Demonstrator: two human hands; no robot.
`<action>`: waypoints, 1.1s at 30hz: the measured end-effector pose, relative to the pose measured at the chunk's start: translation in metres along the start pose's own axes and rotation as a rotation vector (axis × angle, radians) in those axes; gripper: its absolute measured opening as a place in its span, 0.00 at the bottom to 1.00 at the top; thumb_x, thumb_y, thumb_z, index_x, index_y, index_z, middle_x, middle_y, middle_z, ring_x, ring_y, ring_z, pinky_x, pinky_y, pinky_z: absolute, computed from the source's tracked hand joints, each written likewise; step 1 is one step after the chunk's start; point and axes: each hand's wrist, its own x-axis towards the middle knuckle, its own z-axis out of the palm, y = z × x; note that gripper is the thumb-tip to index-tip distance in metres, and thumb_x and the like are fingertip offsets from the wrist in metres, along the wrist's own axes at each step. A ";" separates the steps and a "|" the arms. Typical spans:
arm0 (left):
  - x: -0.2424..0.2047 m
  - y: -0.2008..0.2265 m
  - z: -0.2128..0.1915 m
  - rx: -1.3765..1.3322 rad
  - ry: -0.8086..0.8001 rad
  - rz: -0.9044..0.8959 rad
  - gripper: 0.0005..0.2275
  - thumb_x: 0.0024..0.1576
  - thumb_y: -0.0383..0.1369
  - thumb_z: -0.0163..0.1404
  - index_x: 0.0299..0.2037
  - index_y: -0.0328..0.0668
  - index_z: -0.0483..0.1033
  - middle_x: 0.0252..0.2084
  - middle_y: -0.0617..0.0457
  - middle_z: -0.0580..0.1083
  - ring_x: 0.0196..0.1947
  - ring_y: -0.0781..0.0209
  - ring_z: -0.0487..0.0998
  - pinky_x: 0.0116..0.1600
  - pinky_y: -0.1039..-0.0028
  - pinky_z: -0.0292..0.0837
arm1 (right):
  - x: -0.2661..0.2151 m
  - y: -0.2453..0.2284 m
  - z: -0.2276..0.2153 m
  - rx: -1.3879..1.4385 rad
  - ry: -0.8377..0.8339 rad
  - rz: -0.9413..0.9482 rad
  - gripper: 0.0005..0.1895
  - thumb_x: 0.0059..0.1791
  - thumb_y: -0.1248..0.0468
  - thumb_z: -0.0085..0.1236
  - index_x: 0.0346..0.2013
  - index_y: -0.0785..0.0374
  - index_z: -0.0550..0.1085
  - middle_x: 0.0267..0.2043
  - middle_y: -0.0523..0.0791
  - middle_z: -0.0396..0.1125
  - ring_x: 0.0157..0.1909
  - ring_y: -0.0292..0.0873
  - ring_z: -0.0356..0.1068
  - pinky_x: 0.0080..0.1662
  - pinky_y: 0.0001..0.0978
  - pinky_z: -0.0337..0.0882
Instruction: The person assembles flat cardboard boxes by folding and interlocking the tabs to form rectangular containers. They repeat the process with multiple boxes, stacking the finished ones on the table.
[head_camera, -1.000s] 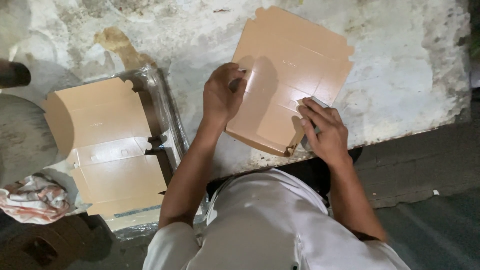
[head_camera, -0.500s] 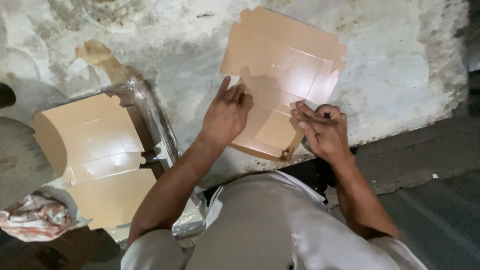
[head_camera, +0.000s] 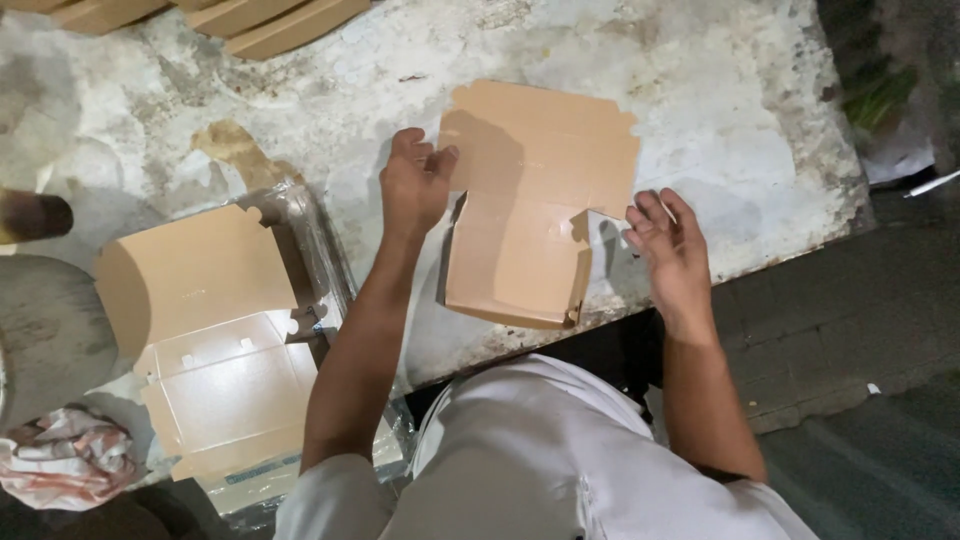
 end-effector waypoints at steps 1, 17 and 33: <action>-0.001 0.003 0.002 -0.002 0.002 0.004 0.24 0.55 0.39 0.57 0.57 0.35 0.66 0.47 0.36 0.76 0.47 0.46 0.80 0.50 0.61 0.78 | 0.005 0.013 -0.007 0.000 0.000 -0.005 0.30 0.55 0.68 0.48 0.67 0.76 0.47 0.67 0.61 0.53 0.66 0.56 0.59 0.61 0.43 0.65; -0.029 0.029 0.005 -0.083 -0.246 0.582 0.11 0.59 0.24 0.50 0.51 0.35 0.77 0.41 0.44 0.77 0.34 0.56 0.78 0.34 0.73 0.78 | 0.049 0.036 -0.012 -0.858 -0.371 -0.688 0.21 0.58 0.59 0.36 0.64 0.61 0.67 0.67 0.53 0.59 0.68 0.56 0.58 0.67 0.54 0.50; 0.056 -0.025 0.025 0.362 -0.585 0.967 0.10 0.62 0.44 0.49 0.49 0.61 0.81 0.62 0.56 0.72 0.64 0.59 0.68 0.68 0.52 0.51 | 0.110 0.048 -0.030 -1.304 -0.271 -0.720 0.26 0.50 0.42 0.54 0.61 0.39 0.72 0.64 0.32 0.67 0.59 0.46 0.62 0.49 0.41 0.57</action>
